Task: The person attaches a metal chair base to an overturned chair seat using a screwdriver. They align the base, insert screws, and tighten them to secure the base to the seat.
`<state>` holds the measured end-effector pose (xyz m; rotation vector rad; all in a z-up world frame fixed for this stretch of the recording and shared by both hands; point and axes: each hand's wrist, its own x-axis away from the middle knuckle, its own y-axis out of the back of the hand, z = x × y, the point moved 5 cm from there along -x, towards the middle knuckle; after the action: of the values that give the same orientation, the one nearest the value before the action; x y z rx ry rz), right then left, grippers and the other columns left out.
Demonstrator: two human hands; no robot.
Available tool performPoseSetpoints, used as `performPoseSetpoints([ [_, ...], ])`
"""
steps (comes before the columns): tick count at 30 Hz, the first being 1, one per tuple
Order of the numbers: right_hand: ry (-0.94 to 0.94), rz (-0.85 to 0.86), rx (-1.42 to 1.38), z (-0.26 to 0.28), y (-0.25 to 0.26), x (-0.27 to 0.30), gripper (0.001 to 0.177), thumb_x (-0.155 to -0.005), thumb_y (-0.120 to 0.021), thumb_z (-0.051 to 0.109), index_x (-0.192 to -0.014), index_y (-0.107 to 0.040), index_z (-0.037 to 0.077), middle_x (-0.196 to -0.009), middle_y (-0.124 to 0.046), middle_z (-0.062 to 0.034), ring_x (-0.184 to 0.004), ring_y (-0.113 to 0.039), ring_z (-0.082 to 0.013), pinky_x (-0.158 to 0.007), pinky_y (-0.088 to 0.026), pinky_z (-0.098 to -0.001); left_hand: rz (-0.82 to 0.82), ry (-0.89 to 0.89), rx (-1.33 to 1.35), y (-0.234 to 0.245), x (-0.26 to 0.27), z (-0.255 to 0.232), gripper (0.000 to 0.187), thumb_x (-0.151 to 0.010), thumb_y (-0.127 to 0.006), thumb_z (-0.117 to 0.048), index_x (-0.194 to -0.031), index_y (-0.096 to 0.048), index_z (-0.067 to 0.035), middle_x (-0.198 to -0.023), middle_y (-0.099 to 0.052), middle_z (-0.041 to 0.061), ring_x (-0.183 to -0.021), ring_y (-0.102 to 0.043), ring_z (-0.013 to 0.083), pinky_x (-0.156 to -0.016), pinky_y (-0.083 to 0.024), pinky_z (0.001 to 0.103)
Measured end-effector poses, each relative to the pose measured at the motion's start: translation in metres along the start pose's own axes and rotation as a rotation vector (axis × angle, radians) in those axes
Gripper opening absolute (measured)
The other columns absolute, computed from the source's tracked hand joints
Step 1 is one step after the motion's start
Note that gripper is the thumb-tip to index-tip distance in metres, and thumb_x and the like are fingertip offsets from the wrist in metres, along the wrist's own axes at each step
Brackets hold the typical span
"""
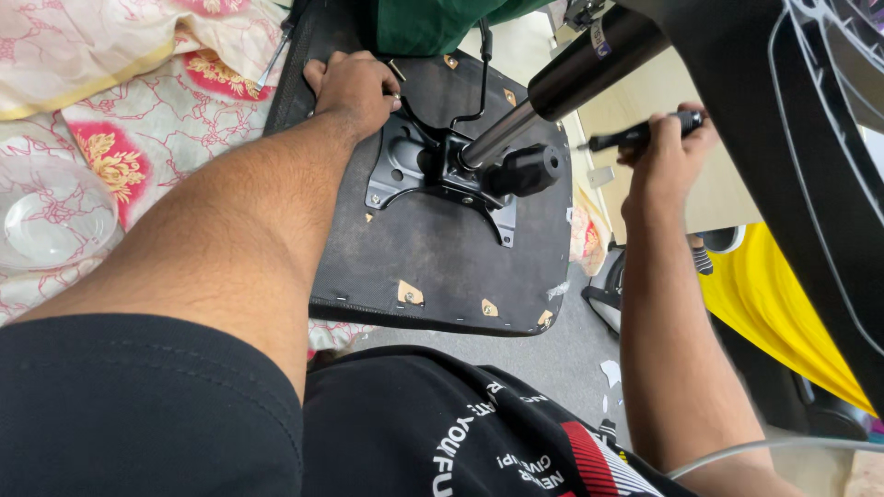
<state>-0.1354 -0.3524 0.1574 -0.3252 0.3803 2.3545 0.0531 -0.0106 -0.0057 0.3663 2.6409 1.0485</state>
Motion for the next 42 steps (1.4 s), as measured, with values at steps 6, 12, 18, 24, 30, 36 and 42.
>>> performPoseSetpoints([
  [6,0.046,0.034,-0.198,-0.054,-0.051,-0.070,0.039,-0.097,-0.060,0.027,-0.121,-0.033,0.011,-0.104,-0.065,-0.0123,-0.086,-0.077,-0.0231,-0.065,-0.072,-0.0369,0.032,0.013,0.001,-0.005,-0.005,0.002,0.011,-0.085,-0.085,-0.026,-0.095,-0.082,-0.027,-0.116,-0.067,-0.007,-0.123,-0.046,0.0199,-0.113,-0.023,0.042],
  [12,0.002,0.418,-0.216,-0.073,-0.147,-0.065,0.043,-0.109,-0.066,0.033,-0.132,-0.054,-0.001,-0.120,-0.068,-0.0168,-0.109,-0.075,-0.0291,-0.095,-0.067,-0.0395,0.063,0.048,-0.071,-0.005,-0.005,0.002,0.020,-0.084,-0.083,-0.032,-0.103,-0.081,-0.029,-0.122,-0.064,-0.009,-0.122,-0.043,0.0208,-0.110,-0.022,0.042],
  [18,0.215,0.651,-0.085,-0.042,-0.180,-0.040,0.037,-0.115,-0.055,0.027,-0.135,-0.044,-0.003,-0.132,-0.063,-0.0208,-0.123,-0.076,-0.0343,-0.102,-0.064,-0.0443,0.085,0.051,-0.125,-0.004,-0.008,-0.002,0.019,-0.085,-0.084,-0.033,-0.104,-0.081,-0.030,-0.122,-0.064,-0.009,-0.122,-0.045,0.0199,-0.108,-0.022,0.045],
  [24,0.267,0.683,0.002,-0.041,-0.196,-0.039,0.035,-0.118,-0.053,0.022,-0.139,-0.038,-0.001,-0.135,-0.061,-0.0202,-0.121,-0.076,-0.0296,-0.096,-0.066,-0.0408,0.069,0.023,-0.083,-0.001,-0.008,-0.001,0.025,-0.082,-0.086,-0.031,-0.106,-0.081,-0.030,-0.123,-0.064,-0.008,-0.122,-0.047,0.0189,-0.107,-0.023,0.044],
  [30,0.232,0.756,-0.011,-0.050,-0.202,-0.038,0.031,-0.118,-0.055,0.017,-0.139,-0.038,0.002,-0.134,-0.063,-0.0159,-0.119,-0.076,-0.0245,-0.097,-0.065,-0.0389,0.092,0.023,-0.119,-0.001,-0.007,-0.001,0.023,-0.083,-0.086,-0.033,-0.106,-0.081,-0.030,-0.124,-0.064,-0.008,-0.123,-0.047,0.0189,-0.106,-0.022,0.045],
  [36,0.230,0.749,-0.100,-0.056,-0.205,-0.052,0.027,-0.118,-0.056,0.016,-0.137,-0.042,0.002,-0.131,-0.062,-0.0132,-0.116,-0.076,-0.0242,-0.095,-0.066,-0.0401,0.090,0.017,-0.085,0.000,-0.007,-0.002,0.023,-0.083,-0.085,-0.032,-0.105,-0.081,-0.030,-0.124,-0.064,-0.010,-0.125,-0.046,0.0173,-0.108,-0.021,0.043],
  [42,0.268,0.815,-0.057,-0.056,-0.209,-0.056,0.026,-0.120,-0.054,0.021,-0.137,-0.050,0.002,-0.130,-0.065,-0.0106,-0.115,-0.075,-0.0214,-0.097,-0.065,-0.0394,0.111,0.043,-0.110,0.000,-0.007,-0.004,0.025,-0.086,-0.082,-0.034,-0.110,-0.080,-0.029,-0.125,-0.064,-0.008,-0.123,-0.047,0.0170,-0.106,-0.023,0.043],
])
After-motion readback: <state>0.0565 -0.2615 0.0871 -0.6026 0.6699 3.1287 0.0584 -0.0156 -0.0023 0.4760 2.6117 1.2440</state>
